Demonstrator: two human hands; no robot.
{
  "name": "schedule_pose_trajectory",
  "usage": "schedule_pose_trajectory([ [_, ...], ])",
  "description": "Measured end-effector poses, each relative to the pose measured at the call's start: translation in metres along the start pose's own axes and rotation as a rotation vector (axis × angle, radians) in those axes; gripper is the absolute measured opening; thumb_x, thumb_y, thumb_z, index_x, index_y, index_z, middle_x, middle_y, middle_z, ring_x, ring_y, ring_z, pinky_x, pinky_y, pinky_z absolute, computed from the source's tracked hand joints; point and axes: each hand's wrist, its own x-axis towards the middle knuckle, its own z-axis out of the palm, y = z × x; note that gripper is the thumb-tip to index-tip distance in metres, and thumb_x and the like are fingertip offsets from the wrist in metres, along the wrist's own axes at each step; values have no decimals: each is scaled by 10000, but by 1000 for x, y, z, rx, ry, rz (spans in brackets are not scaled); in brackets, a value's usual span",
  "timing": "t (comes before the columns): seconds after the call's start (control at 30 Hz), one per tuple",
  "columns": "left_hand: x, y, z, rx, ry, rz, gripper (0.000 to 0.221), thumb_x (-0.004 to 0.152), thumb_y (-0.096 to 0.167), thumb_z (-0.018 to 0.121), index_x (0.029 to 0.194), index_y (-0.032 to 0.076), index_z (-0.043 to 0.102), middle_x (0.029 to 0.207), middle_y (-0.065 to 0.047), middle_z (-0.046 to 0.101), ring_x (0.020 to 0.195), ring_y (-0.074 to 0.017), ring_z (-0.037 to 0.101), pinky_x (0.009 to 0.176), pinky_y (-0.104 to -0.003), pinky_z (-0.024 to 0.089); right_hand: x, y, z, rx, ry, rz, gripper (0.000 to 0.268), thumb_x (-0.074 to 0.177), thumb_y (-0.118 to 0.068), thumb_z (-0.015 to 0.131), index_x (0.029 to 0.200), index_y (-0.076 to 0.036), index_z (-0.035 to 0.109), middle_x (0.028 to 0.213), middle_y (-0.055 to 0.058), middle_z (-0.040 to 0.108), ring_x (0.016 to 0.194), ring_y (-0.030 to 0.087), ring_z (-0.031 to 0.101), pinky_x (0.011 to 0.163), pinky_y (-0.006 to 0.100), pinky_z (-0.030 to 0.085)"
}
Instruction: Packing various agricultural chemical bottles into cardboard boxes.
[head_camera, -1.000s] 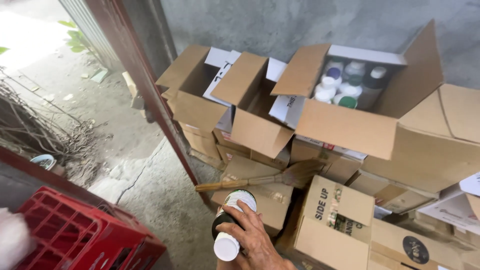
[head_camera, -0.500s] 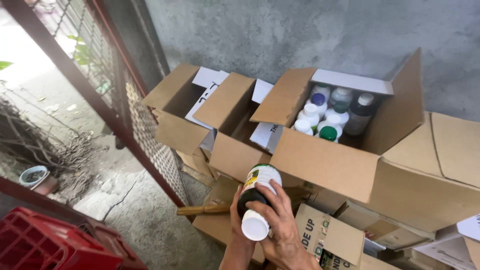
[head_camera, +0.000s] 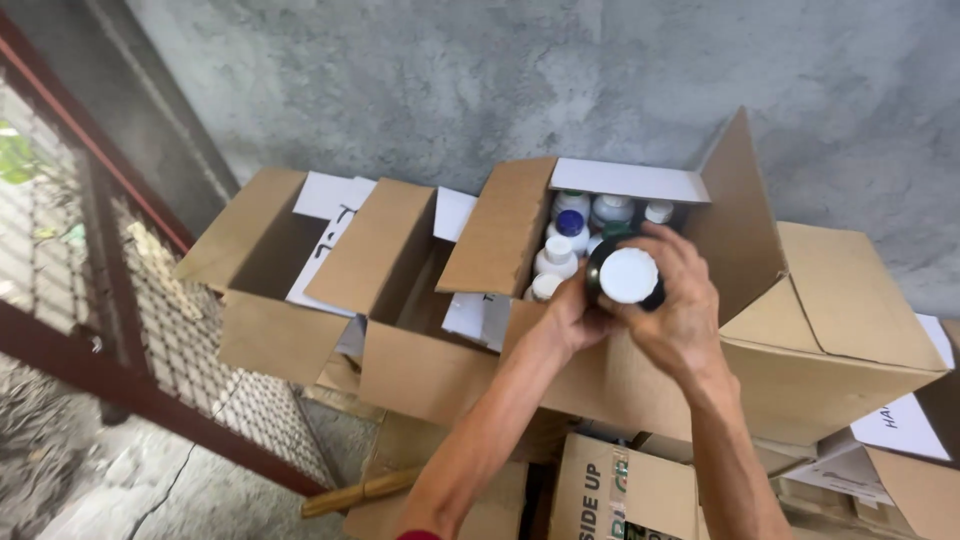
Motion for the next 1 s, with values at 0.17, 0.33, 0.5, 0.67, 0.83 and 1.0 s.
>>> schedule_pose_trajectory([
  [0.17, 80, -7, 3, 154, 159, -126, 481, 1079, 450, 328, 1350, 126, 558, 1280, -121, 645, 1180, -323, 623, 986, -606, 508, 31, 90, 31, -97, 114, 127, 618, 654, -149, 932, 1204, -65, 663, 1337, 183, 636, 1256, 366, 599, 1067, 448, 475],
  [0.33, 140, -50, -55, -150, 227, -16, 469, 1073, 365, 339, 1339, 60, 575, 1319, -172, 641, 1217, -344, 609, 1024, -570, 515, 36, 176, 69, -149, 102, 346, 653, 649, -162, 934, 1223, -18, 658, 1266, 208, 652, 1188, 378, 619, 1016, 461, 503],
  [0.5, 143, -85, -57, -300, 376, 57, 428, 1040, 379, 387, 1262, 101, 625, 1241, -125, 656, 1100, -296, 623, 907, -472, 539, 61, 208, 79, -302, -164, 590, 717, 611, -199, 949, 1235, -31, 639, 1220, 221, 676, 1167, 392, 645, 991, 463, 529],
  [0.67, 151, -88, -28, -151, 413, 49, 417, 1022, 339, 395, 1251, 82, 631, 1227, -134, 663, 1093, -299, 626, 907, -462, 534, 71, 224, 87, -541, -397, 681, 698, 586, -184, 982, 1186, -69, 645, 1286, 178, 626, 1208, 427, 565, 968, 492, 503],
  [0.83, 166, -91, -21, -1, 444, 47, 407, 1004, 300, 403, 1241, 64, 636, 1214, -144, 669, 1087, -302, 628, 907, -452, 529, 50, 283, 118, -480, -341, 609, 686, 603, -134, 944, 1210, -63, 633, 1251, 214, 635, 1180, 432, 612, 988, 494, 517],
  [1.0, 168, -63, 5, 166, 463, 75, 398, 986, 261, 412, 1230, 46, 642, 1200, -153, 675, 1081, -305, 631, 906, -442, 524, 35, 341, 139, -428, -291, 608, 682, 577, -67, 942, 1179, -30, 623, 1237, 240, 624, 1172, 440, 612, 974, 486, 529],
])
